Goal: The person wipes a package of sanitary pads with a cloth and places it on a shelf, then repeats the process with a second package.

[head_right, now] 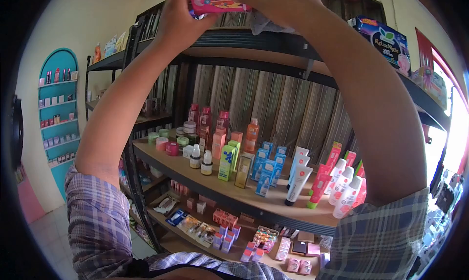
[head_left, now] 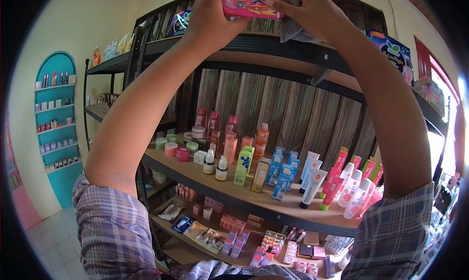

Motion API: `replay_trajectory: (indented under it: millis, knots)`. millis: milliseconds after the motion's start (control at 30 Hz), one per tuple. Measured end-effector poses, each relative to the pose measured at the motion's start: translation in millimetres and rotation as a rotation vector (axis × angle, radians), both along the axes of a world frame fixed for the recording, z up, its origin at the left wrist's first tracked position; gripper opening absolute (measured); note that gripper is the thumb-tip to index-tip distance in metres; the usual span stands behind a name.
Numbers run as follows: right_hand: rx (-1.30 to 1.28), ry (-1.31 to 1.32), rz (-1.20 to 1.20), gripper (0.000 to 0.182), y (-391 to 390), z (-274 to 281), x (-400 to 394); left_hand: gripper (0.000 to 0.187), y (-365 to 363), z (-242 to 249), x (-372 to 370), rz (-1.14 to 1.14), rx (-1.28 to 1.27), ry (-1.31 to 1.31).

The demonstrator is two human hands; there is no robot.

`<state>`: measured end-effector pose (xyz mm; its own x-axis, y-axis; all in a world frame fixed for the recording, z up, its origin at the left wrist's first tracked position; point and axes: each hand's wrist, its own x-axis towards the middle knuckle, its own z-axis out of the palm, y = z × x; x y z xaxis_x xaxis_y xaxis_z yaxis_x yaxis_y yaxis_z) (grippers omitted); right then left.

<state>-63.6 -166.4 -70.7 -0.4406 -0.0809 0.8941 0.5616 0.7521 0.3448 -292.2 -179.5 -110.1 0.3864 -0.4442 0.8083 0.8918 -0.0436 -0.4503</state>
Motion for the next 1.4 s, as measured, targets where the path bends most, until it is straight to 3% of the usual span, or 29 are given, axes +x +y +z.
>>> replay_trajectory:
  millis: [167, 233, 267, 300, 333, 367, 400, 467, 500, 533, 567, 600, 667, 700, 767, 800, 833, 933, 1100, 1167, 1233, 1400]
  knots:
    - [0.028, -0.024, -0.370, 0.062, 58, 55, -48, 0.079, 43, 27, -26, -0.127, -0.299, -0.088]
    - [0.035, -0.065, -0.457, 0.062, 69, 70, -62, 0.079, 55, 46, -29, -0.379, -0.450, -0.232]
    - [0.006, -0.142, -0.547, 0.061, 71, 78, -71, 0.079, 68, 59, -33, -0.908, -0.773, -0.083]
    - [-0.021, -0.221, -0.634, 0.062, 75, 87, -79, 0.079, 65, 62, -27, -0.914, -0.770, -0.084]
    - [-0.024, -0.225, -0.637, 0.062, 89, 103, -86, 0.069, 54, 64, -16, -0.639, -0.659, -0.308]
    - [0.064, -0.429, -0.693, 0.061, 108, 122, -92, 0.060, 48, 67, -11, -0.356, -0.535, -0.515]
    - [0.154, -0.631, -0.745, 0.060, 118, 132, -95, 0.060, 60, 77, -19, -0.358, -0.534, -0.512]
    - [0.020, -0.515, -0.685, 0.058, 97, 110, -92, 0.044, 101, 112, -47, 0.337, -0.467, -0.379]
    - [-0.107, -0.400, -0.621, 0.056, 90, 102, -91, 0.044, 111, 118, -54, 0.335, -0.467, -0.377]
    - [-0.109, -0.399, -0.622, 0.056, 99, 108, -93, 0.042, 119, 122, -60, 0.535, -0.392, -0.312]
    - [-0.081, -0.483, -0.654, 0.052, 107, 114, -99, 0.041, 127, 124, -65, 0.732, -0.313, -0.246]
    - [-0.049, -0.565, -0.683, 0.050, 112, 119, -102, 0.041, 139, 130, -73, 0.733, -0.310, -0.246]
    - [-0.104, -0.566, -0.682, 0.049, 108, 111, -100, 0.041, 168, 141, -88, 0.946, -0.156, -0.249]
    - [-0.158, -0.563, -0.681, 0.049, 101, 102, -99, 0.041, 175, 151, -90, 0.946, -0.156, -0.247]
    - [-0.258, -0.562, -0.678, 0.048, 82, 83, -100, 0.093, 185, 166, -92, 0.316, -1.052, -0.847]
    - [-0.300, -0.562, -0.677, 0.047, 72, 76, -104, 0.078, 198, 164, -99, 0.671, -0.862, -0.585]
    - [-0.341, -0.564, -0.677, 0.047, 66, 74, -110, 0.078, 184, 155, -91, 0.667, -0.857, -0.595]
    - [-0.344, -0.519, -0.798, 0.051, 68, 83, -136, 0.040, 118, 115, -52, 0.607, -1.102, -0.681]
    - [-0.290, -0.445, -0.846, 0.045, 93, 91, -163, 0.036, 116, 112, -63, 0.597, -1.027, -0.619]
    - [-0.163, -0.513, -0.822, 0.053, 118, 102, -172, 0.036, 129, 122, -72, 0.597, -1.016, -0.626]
    - [-0.189, -0.535, -0.833, 0.051, 123, 108, -170, 0.037, 148, 144, -82, 0.543, -1.123, -0.651]
    - [-0.207, -0.505, -0.921, 0.048, 109, 90, -180, 0.038, 149, 144, -89, 0.529, -1.090, -0.654]
